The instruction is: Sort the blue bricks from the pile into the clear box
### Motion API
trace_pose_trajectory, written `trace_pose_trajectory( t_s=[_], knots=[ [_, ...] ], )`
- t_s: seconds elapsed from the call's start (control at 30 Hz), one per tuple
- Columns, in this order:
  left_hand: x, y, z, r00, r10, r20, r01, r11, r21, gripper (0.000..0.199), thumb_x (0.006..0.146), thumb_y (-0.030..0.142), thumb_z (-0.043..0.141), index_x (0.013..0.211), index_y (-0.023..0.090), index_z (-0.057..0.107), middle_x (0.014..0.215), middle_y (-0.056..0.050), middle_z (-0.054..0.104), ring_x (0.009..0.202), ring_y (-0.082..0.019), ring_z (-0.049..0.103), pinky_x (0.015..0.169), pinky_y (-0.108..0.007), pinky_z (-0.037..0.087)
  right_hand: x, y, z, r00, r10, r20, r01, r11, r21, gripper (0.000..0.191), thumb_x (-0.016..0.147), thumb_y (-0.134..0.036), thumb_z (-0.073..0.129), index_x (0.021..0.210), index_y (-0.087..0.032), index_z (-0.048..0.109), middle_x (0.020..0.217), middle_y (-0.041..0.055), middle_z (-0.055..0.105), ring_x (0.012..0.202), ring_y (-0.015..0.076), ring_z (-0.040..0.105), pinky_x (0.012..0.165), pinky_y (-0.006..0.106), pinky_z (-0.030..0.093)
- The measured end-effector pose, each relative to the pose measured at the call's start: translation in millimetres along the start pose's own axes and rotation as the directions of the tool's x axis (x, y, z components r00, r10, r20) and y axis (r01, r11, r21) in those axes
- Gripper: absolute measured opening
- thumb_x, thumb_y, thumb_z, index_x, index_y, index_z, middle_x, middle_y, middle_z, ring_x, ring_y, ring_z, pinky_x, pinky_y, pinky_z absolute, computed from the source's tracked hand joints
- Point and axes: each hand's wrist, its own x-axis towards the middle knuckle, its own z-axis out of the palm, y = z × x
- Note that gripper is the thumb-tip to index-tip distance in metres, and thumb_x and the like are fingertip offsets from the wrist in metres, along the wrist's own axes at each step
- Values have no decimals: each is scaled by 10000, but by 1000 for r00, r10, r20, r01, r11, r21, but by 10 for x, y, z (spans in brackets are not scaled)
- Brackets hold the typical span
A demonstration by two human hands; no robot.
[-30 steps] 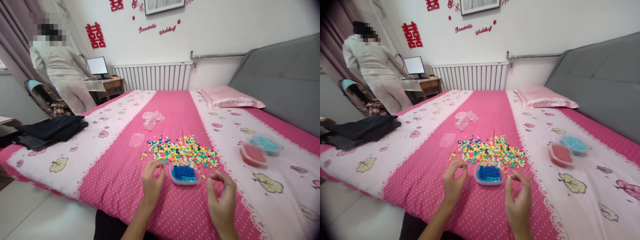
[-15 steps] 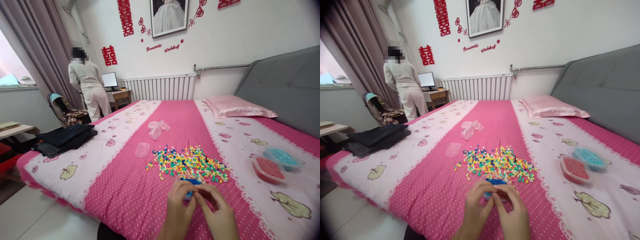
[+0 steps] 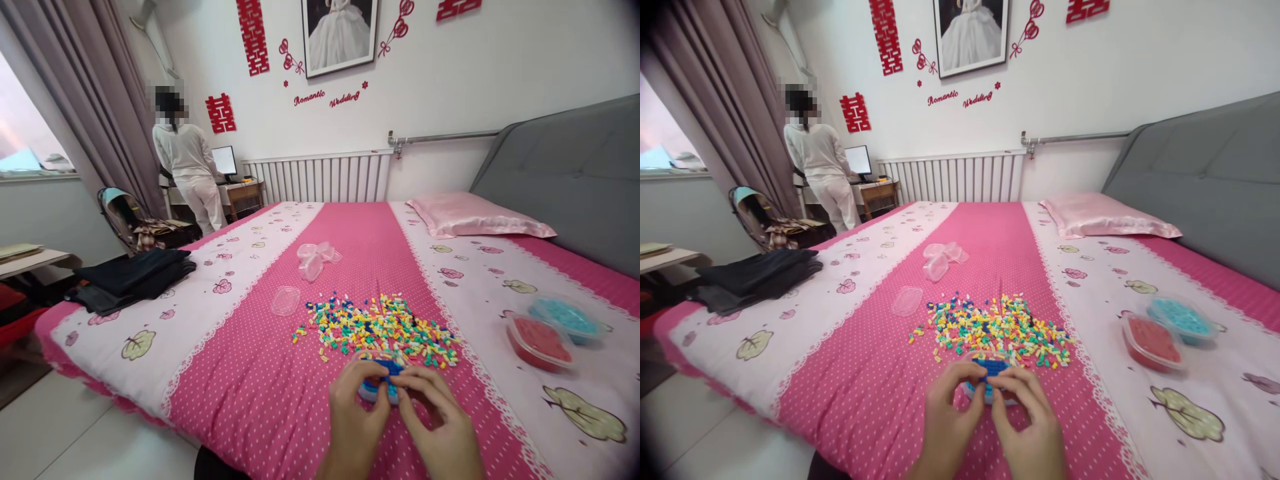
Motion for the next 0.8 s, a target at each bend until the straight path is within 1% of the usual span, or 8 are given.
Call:
trace_pose_trajectory(
  t_s=[0.1, 0.2, 0.27, 0.37, 0.5, 0.63, 0.7, 0.8],
  knots=[
    [-4, -23, -8, 994, -114, 1, 113, 989, -90, 182, 792, 77, 614, 880, 195, 722, 867, -23, 748, 818, -153, 715, 772, -241, 572, 14, -41, -4, 999, 30, 15, -29, 999, -24, 149, 834, -309, 640, 815, -232, 765, 995, 92, 749, 952, 231, 730, 807, 285, 603],
    [2, -35, -15, 979, -201, 33, 203, 955, -215, 81, 800, 154, 670, 851, 176, 729, 861, -44, 750, 820, -167, 725, 765, -251, 591, 26, -113, -6, 988, 131, 80, -132, 991, 1, 172, 830, -359, 655, 848, -223, 759, 891, 75, 766, 809, 224, 734, 744, 295, 598],
    [11, -37, -21, 965, -254, 61, 260, 919, -297, 71, 789, 196, 705, 850, 165, 724, 849, -50, 747, 790, -167, 726, 723, -247, 600, 42, -172, -18, 980, 177, 88, -177, 984, -11, 194, 820, -390, 676, 865, -218, 755, 835, 67, 759, 724, 217, 712, 689, 300, 583],
    [26, -45, -35, 951, -292, 103, 309, 882, -355, 96, 772, 218, 735, 849, 161, 726, 822, -49, 749, 766, -167, 727, 699, -242, 603, 85, -264, -52, 982, 166, 87, -164, 986, -23, 163, 843, -351, 649, 858, -220, 744, 854, 65, 747, 747, 211, 690, 702, 306, 561],
    [50, -105, -46, 954, -271, 128, 298, 901, -314, 105, 771, 235, 751, 847, 162, 745, 838, -58, 764, 804, -176, 731, 776, -270, 601, 161, -328, -88, 983, 154, 94, -151, 988, -41, 116, 846, -263, 614, 855, -218, 721, 846, 53, 722, 778, 201, 666, 737, 312, 543],
    [86, -186, -30, 957, -234, 170, 273, 928, -256, 103, 804, 247, 726, 876, 176, 747, 859, -50, 761, 816, -171, 724, 775, -268, 586, 231, -295, -120, 971, 177, 162, -169, 984, -60, 128, 840, -200, 599, 879, -204, 721, 880, 56, 716, 786, 188, 662, 724, 293, 532],
    [117, -216, -20, 961, -209, 179, 244, 949, -200, 100, 824, 252, 706, 883, 181, 743, 852, -43, 753, 809, -169, 712, 774, -276, 572, 269, -263, -142, 964, 180, 195, -167, 983, -80, 135, 849, -184, 597, 895, -194, 724, 895, 59, 712, 791, 185, 657, 728, 290, 527],
    [178, -261, -4, 971, -148, 189, 165, 984, -74, 71, 822, 234, 702, 863, 195, 745, 857, -34, 742, 843, -176, 685, 810, -297, 537, 337, -210, -163, 958, 170, 231, -140, 980, -142, 150, 866, -155, 590, 907, -188, 731, 899, 58, 701, 800, 185, 649, 751, 294, 516]
  ],
)
